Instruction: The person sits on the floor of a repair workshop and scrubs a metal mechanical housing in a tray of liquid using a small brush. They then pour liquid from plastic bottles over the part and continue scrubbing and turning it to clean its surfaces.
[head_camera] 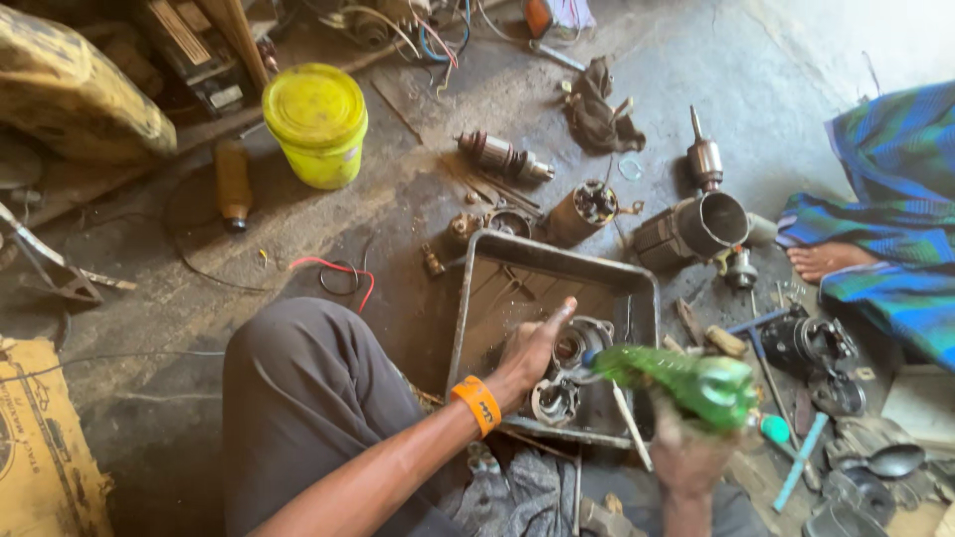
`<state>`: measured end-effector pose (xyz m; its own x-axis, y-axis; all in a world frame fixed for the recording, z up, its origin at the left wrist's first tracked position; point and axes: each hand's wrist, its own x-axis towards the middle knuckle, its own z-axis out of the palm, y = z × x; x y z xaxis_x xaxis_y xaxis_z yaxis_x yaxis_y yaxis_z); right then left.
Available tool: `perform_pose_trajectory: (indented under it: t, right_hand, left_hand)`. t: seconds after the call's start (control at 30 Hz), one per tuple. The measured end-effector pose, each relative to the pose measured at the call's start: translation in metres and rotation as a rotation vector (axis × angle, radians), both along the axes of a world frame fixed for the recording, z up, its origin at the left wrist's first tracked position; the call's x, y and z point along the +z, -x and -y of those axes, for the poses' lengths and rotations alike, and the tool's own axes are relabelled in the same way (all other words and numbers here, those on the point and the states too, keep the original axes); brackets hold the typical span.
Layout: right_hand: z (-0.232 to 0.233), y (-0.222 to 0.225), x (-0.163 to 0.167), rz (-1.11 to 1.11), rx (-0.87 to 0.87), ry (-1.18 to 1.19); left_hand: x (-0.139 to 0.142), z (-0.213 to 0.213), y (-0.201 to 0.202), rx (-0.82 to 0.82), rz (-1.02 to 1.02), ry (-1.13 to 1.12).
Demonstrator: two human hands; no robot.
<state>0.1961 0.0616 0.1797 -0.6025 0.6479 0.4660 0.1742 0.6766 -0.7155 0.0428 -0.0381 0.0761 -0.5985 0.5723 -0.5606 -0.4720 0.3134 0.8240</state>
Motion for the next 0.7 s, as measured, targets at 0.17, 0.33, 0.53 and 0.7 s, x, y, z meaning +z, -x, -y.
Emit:
perform_pose_trajectory:
  t: [0.17, 0.33, 0.53, 0.7]
  right_hand:
    - [-0.003, 0.005, -0.026, -0.068, -0.124, 0.05]
    - [0.001, -0.014, -0.03, 0.038, -0.127, -0.131]
    - [0.0, -0.005, -0.037, -0.077, -0.148, -0.055]
    - [-0.005, -0.002, -0.046, -0.282, -0.051, 0.133]
  left_hand:
    - [0.001, 0.0, -0.007, -0.024, 0.155, -0.113]
    - [0.008, 0.002, -0.007, -0.048, 0.16, -0.068]
    - [0.004, -0.002, -0.009, -0.065, 0.308, -0.2]
    - [0.001, -0.002, -0.007, -0.085, 0.225, -0.161]
